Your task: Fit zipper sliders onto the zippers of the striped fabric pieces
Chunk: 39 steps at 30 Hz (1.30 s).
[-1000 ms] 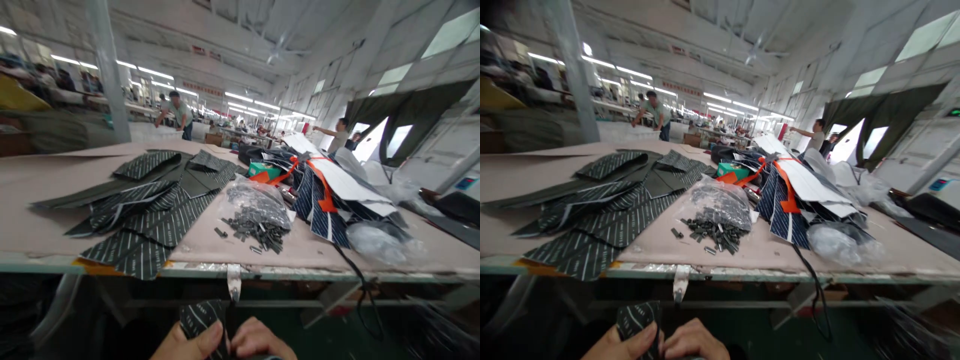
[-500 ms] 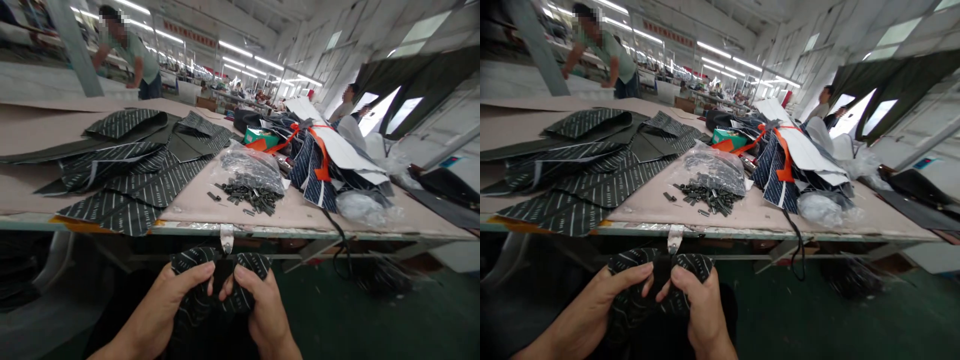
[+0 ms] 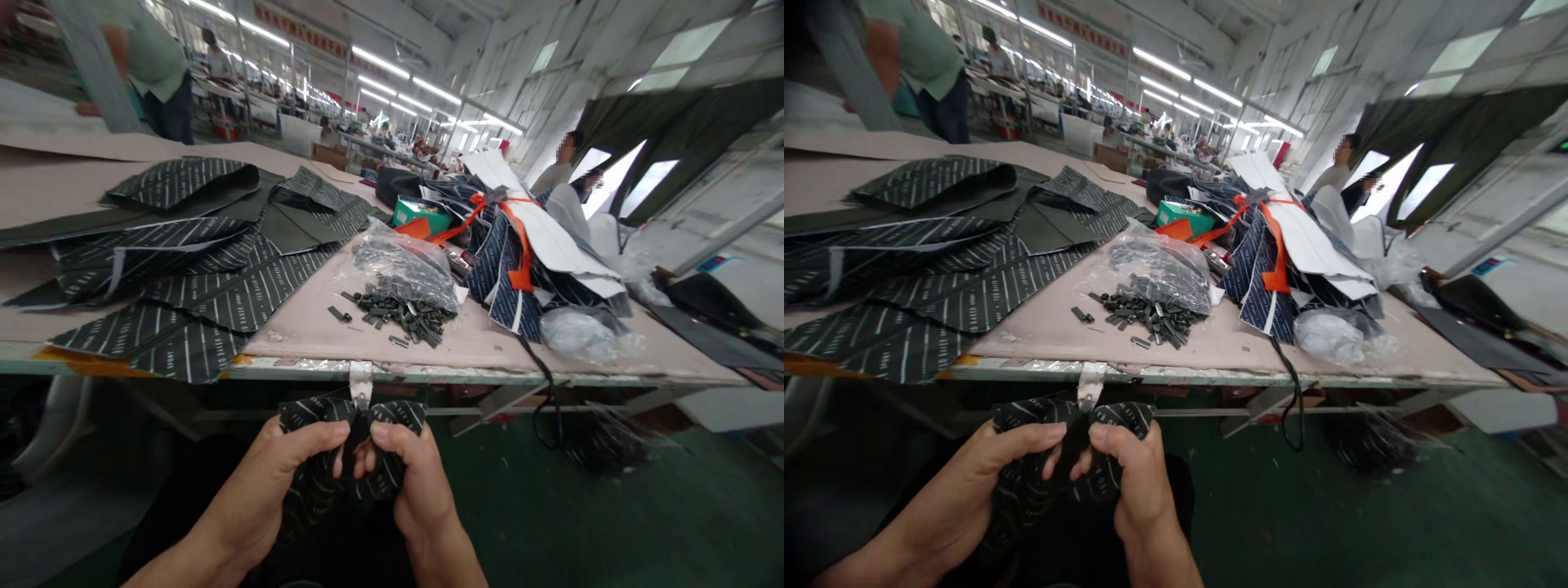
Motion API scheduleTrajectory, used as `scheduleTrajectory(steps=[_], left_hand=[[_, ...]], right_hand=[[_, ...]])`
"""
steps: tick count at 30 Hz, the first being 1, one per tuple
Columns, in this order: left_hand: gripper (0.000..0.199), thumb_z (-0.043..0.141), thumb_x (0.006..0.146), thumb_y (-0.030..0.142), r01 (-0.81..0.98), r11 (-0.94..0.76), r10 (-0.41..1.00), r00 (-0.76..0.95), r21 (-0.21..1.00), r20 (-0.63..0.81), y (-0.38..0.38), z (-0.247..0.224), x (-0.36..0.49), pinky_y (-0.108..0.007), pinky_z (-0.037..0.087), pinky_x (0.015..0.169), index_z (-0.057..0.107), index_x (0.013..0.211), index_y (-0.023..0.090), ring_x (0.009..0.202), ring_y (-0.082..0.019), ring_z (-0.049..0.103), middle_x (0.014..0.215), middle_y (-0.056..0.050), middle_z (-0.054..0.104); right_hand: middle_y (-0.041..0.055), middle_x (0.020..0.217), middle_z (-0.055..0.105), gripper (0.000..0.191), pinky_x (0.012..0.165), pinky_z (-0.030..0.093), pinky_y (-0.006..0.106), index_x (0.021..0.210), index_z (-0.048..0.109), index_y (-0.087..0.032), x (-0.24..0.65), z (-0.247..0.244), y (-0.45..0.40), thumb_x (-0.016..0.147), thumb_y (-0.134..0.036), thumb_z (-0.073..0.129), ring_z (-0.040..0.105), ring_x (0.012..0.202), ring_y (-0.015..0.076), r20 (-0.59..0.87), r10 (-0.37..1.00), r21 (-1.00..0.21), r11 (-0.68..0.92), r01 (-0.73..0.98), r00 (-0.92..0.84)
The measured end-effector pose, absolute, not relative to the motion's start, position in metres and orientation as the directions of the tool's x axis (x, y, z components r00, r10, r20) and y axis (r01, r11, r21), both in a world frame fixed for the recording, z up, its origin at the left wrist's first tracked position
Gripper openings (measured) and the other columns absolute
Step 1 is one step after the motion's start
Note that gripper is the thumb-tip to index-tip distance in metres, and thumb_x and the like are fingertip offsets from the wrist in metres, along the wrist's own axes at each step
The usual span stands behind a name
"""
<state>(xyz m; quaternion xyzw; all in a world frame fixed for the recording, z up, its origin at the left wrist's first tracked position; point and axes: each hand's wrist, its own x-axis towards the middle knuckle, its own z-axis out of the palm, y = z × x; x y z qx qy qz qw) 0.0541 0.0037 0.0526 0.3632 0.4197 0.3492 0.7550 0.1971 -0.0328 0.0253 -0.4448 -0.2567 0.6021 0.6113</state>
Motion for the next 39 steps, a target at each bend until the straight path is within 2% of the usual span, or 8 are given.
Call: scheduleTrajectory(steps=[6,11,17,22,28,34,37,39], left_hand=[[0.031,0.080,0.064,0.038,-0.206,0.485,0.837,0.390,0.850,-0.383,0.007,0.054,0.056,-0.029,0.052,0.063,0.067,0.043,0.019,0.058,-0.020,0.064,0.055,-0.004,0.072],[0.032,0.079,0.066,0.039,-0.204,0.485,0.832,0.407,0.850,-0.377,0.007,0.051,0.055,-0.029,0.052,0.060,0.067,0.044,0.019,0.056,-0.019,0.063,0.055,-0.004,0.072],[0.031,0.079,0.069,0.037,-0.229,0.486,0.830,0.425,0.844,-0.362,0.010,0.051,0.057,-0.028,0.053,0.063,0.067,0.046,0.019,0.059,-0.019,0.064,0.057,-0.004,0.072],[0.032,0.078,0.072,0.036,-0.224,0.446,0.845,0.425,0.866,-0.325,0.011,0.051,0.058,-0.028,0.053,0.065,0.067,0.047,0.018,0.061,-0.019,0.065,0.058,-0.004,0.073],[0.028,0.084,0.065,0.036,-0.296,0.461,0.859,0.386,0.836,-0.337,0.009,0.053,0.063,-0.026,0.051,0.059,0.072,0.048,0.017,0.054,-0.016,0.062,0.053,-0.002,0.071],[0.032,0.092,0.059,0.039,-0.305,0.460,0.874,0.320,0.834,-0.366,0.013,0.048,0.069,-0.024,0.053,0.061,0.071,0.048,0.016,0.055,-0.015,0.064,0.054,-0.001,0.072],[0.035,0.096,0.056,0.042,-0.294,0.488,0.858,0.336,0.822,-0.389,0.015,0.046,0.066,-0.024,0.054,0.060,0.073,0.051,0.016,0.056,-0.016,0.066,0.055,-0.001,0.073],[0.032,0.096,0.057,0.044,-0.287,0.532,0.826,0.384,0.797,-0.413,0.015,0.043,0.059,-0.027,0.057,0.062,0.080,0.063,0.017,0.058,-0.018,0.069,0.060,-0.002,0.076]], right_hand=[[0.0044,0.044,0.062,0.026,0.047,0.043,0.025,0.047,0.065,-0.015,0.197,0.028,-0.030,0.064,-0.034,0.072,0.054,0.044,0.0143,-0.240,0.960,-0.847,-0.137,-0.514,0.140],[0.0055,0.047,0.064,0.026,0.050,0.044,0.025,0.048,0.068,-0.014,0.198,0.028,-0.030,0.068,-0.032,0.071,0.055,0.045,0.0147,-0.205,0.973,-0.845,-0.121,-0.521,0.106],[0.0050,0.050,0.066,0.028,0.056,0.047,0.025,0.049,0.069,-0.015,0.198,0.030,-0.027,0.073,-0.029,0.069,0.058,0.049,0.0144,-0.147,0.987,-0.837,-0.088,-0.539,0.066],[0.0052,0.050,0.066,0.028,0.054,0.047,0.025,0.050,0.071,-0.015,0.197,0.030,-0.027,0.074,-0.029,0.068,0.059,0.050,0.0154,-0.142,0.987,-0.832,-0.081,-0.548,0.071],[0.0054,0.054,0.069,0.026,0.055,0.048,0.023,0.052,0.072,-0.014,0.198,0.028,-0.025,0.075,-0.026,0.067,0.057,0.050,0.0134,-0.108,0.993,-0.832,-0.061,-0.552,0.054],[0.0034,0.049,0.066,0.026,0.056,0.049,0.023,0.051,0.070,-0.015,0.199,0.033,-0.016,0.075,-0.026,0.071,0.057,0.049,0.0138,-0.075,0.994,-0.852,-0.020,-0.523,0.084],[0.0035,0.059,0.071,0.025,0.061,0.051,0.025,0.062,0.075,-0.015,0.205,0.032,-0.023,0.080,-0.032,0.076,0.061,0.055,0.0156,-0.064,0.992,-0.902,-0.011,-0.431,0.108],[0.0044,0.077,0.078,0.022,0.071,0.054,0.028,0.082,0.080,-0.016,0.213,0.028,-0.033,0.083,-0.038,0.079,0.067,0.068,0.0181,-0.047,0.991,-0.944,-0.003,-0.329,0.126]])
